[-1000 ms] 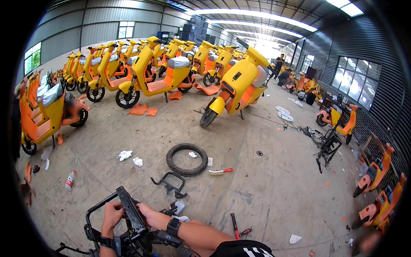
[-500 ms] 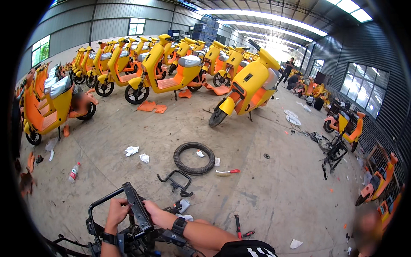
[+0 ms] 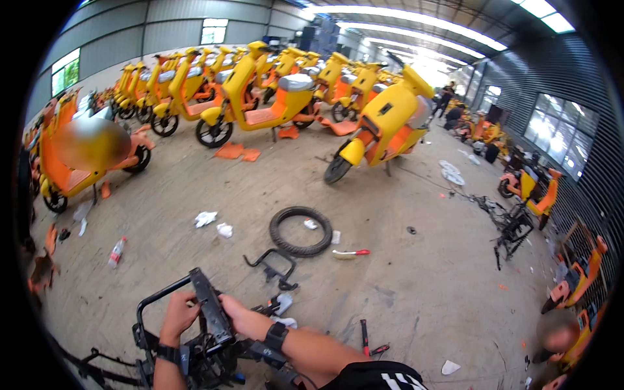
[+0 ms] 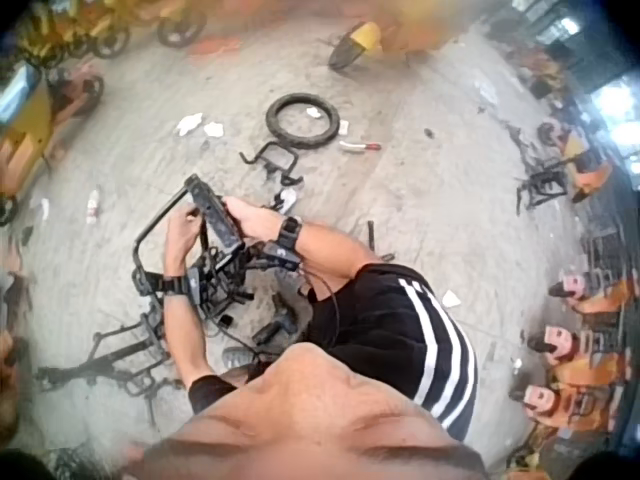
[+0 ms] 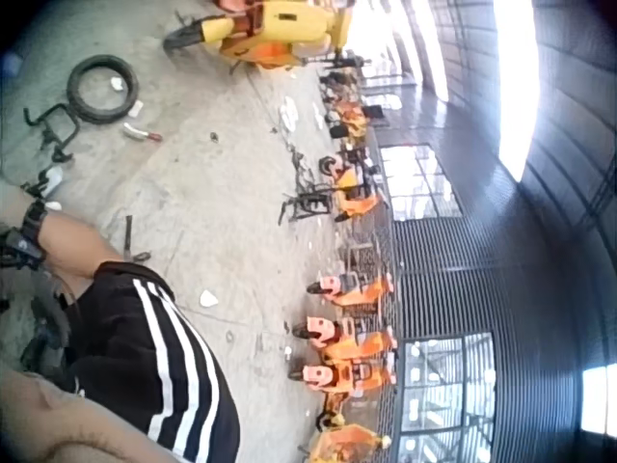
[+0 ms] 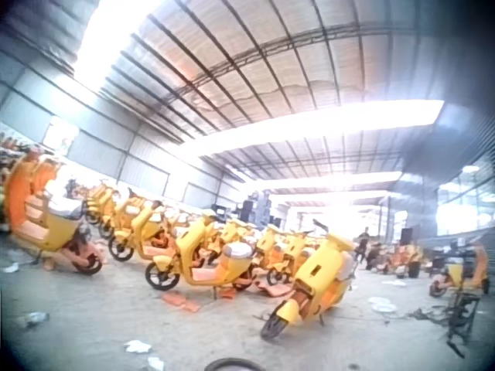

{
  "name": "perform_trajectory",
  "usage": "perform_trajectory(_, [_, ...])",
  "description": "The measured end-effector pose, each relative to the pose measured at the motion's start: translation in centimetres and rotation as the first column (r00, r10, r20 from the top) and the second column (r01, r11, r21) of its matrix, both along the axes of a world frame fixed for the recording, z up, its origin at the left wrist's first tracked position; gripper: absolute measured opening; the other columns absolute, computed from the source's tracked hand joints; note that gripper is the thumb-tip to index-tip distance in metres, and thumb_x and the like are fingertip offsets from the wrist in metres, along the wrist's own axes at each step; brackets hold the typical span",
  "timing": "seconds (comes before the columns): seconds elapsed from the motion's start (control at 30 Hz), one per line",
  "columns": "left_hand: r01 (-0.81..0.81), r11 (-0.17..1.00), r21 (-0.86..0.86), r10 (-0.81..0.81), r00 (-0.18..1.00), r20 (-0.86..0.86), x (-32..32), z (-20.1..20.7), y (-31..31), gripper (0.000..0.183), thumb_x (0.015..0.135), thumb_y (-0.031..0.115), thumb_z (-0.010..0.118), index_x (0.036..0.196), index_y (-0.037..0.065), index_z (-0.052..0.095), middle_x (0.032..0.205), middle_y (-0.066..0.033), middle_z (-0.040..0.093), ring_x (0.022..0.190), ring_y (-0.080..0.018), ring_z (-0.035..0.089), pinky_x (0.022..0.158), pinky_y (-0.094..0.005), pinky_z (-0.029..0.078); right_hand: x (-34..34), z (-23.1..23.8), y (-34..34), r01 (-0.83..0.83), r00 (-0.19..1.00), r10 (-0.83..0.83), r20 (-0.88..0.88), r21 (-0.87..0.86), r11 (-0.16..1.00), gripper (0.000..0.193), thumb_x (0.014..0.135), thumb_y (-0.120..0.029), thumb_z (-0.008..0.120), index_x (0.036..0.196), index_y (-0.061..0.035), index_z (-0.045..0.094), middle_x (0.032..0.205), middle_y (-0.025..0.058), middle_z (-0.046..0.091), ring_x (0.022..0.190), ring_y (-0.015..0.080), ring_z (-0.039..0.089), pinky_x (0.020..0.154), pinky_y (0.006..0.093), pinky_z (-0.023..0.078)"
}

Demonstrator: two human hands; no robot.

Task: The person positions a small metal part onto a black motorcycle frame and uses a power drill to drive a screw into the assembly.

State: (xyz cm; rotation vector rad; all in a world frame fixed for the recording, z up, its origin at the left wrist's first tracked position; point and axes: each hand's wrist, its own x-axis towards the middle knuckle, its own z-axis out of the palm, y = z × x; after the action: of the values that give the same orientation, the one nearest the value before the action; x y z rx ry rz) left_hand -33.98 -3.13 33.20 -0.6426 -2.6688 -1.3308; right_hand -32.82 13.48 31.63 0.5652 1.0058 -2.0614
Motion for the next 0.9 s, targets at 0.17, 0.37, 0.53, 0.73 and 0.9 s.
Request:
perform_trajectory(0.17, [0.074,0.995,0.065,-0.077,0.996,0.051,-0.5,-0.2,0.7,0.012,0.074,0.008,0.061,0.079,-0.002,0.062,0.073,-0.0218,0.058,0.068,-0.0391,0.056,0.062,-0.0423,0.045,-1.0,-2.9,1.4,0.015,1.000,-0.016,0.018,0.025,1.000,0.038,0.093,-0.032,0.034,0.087,-0.0069,0.062,0.073,0.0084,0.063,0.062,0.0212,0.061,0.057,0.0374,0.051])
perform_trajectory(0.37, [0.084,0.996,0.007,-0.082,0.987,-0.139,-0.4,-0.9,0.1,0.011,0.073,0.007,0.061,0.079,-0.002,0.061,0.075,-0.0198,0.059,0.071,-0.0378,0.057,0.062,-0.0424,0.045,-0.2,-1.2,1.4,-0.026,0.997,0.028,-0.069,0.017,1.000,0.038,0.094,-0.030,0.033,0.095,-0.0032,0.060,0.081,0.0123,0.063,0.072,0.0251,0.062,0.064,0.0409,0.052])
perform_trajectory(0.53, [0.067,0.996,0.060,-0.058,0.989,-0.134,-0.3,-1.3,0.5,0.011,0.073,0.007,0.061,0.079,-0.002,0.062,0.078,-0.0191,0.060,0.077,-0.0385,0.057,0.067,-0.0441,0.046,0.4,1.3,1.2,-0.031,0.999,0.034,-0.041,0.060,0.998,0.036,0.094,-0.029,0.032,0.096,-0.0069,0.061,0.084,0.0098,0.063,0.073,0.0233,0.059,0.063,0.0398,0.050])
perform_trajectory(0.73, [0.034,0.996,0.077,-0.043,0.992,0.117,-0.6,-1.3,0.6,0.011,0.074,0.006,0.061,0.079,-0.003,0.064,0.078,-0.0226,0.060,0.075,-0.0389,0.059,0.066,-0.0425,0.046,0.4,1.3,1.5,0.018,0.999,-0.016,-0.031,0.071,0.997,0.037,0.094,-0.029,0.032,0.099,-0.0050,0.060,0.086,0.0109,0.063,0.074,0.0236,0.061,0.066,0.0412,0.052])
perform_trajectory(0.9, [0.055,0.986,0.155,-0.060,0.998,0.029,-0.4,-1.8,0.5,0.011,0.074,0.003,0.059,0.080,-0.003,0.066,0.077,-0.0223,0.061,0.075,-0.0387,0.059,0.066,-0.0423,0.047,0.6,1.7,1.1,0.004,0.999,0.002,-0.045,0.136,0.991,0.040,0.094,-0.031,0.032,0.099,-0.0027,0.060,0.087,0.0108,0.063,0.074,0.0227,0.061,0.065,0.0395,0.053])
